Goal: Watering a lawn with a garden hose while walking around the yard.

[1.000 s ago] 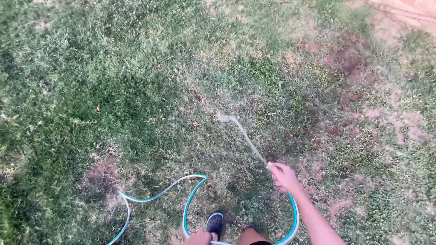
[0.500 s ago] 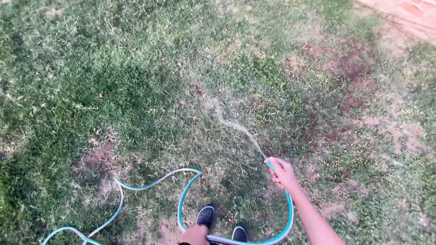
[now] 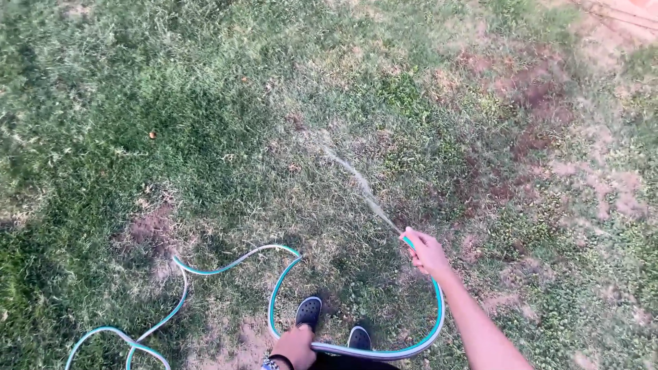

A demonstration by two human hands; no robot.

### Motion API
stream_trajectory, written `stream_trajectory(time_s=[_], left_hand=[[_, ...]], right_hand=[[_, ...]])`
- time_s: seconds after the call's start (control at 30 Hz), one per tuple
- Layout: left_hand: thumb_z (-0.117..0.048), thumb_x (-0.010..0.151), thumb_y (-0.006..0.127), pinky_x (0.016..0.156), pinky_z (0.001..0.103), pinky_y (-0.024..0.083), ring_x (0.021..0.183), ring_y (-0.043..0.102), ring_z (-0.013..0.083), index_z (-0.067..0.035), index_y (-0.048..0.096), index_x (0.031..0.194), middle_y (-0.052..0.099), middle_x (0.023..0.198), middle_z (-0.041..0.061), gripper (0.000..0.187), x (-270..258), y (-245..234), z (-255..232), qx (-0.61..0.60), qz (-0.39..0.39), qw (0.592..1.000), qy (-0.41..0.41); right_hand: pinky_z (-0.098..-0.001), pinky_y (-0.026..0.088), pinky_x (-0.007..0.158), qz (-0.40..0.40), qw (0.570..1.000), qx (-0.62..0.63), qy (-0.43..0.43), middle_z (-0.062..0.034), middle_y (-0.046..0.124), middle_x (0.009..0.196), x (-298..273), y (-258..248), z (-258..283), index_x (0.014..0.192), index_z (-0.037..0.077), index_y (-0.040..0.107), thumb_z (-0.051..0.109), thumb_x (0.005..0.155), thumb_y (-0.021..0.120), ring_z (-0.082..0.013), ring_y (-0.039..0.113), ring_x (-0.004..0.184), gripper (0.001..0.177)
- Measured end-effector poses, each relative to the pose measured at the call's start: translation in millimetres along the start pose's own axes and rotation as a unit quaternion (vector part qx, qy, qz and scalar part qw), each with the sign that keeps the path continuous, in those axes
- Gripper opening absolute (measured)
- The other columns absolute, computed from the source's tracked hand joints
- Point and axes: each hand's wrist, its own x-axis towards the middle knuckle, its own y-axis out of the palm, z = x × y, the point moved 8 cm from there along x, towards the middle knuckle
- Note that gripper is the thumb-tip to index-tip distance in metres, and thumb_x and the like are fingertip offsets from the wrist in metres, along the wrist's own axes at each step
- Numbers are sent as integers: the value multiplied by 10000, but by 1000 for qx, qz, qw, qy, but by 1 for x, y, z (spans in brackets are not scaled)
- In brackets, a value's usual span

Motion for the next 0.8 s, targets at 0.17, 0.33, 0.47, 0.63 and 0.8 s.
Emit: stream_trajectory(time_s=[0.17,0.33,0.47,0.63,0.8], left_hand=[[-176,986,649,1031,513,631,1181,730,359,-177,616,1268,729,1272,139,284,-6,1,-3,-3,6,1000,-2],[-184,990,645,989,532,643,1153,726,382,-177,606,1296,708,1257,165,308,-6,2,-3,3,-18,1000,4],[-158,962,646,1024,551,623,1163,727,400,-189,617,1310,736,1235,155,350,-5,5,2,-5,-20,1000,-2],[-132,930,644,1006,566,623,1144,740,435,-166,607,1315,763,1198,174,389,-8,0,0,-4,-22,1000,-1],[-130,930,649,997,544,644,1131,752,420,-145,610,1315,752,1206,174,387,-13,-5,-3,-5,-23,1000,7]], right_hand=[[-235,228,380,17,1000,6,-5,-19,550,765,-3,4,-10,1356,157,833,587,1196,446,-88,368,481,599],[-228,243,365,43,999,16,-23,-13,573,763,-2,5,-15,1331,160,847,626,1188,415,-88,379,474,652],[-230,228,352,67,997,32,-19,-24,576,746,-3,11,-17,1315,114,835,580,1200,443,-91,385,460,620],[-220,237,381,57,998,22,-5,-24,589,784,-5,16,-22,1346,153,844,590,1187,468,-89,385,489,598],[-207,252,341,64,997,18,-50,-41,616,755,-1,22,-22,1325,121,854,521,1213,476,-94,400,446,562]])
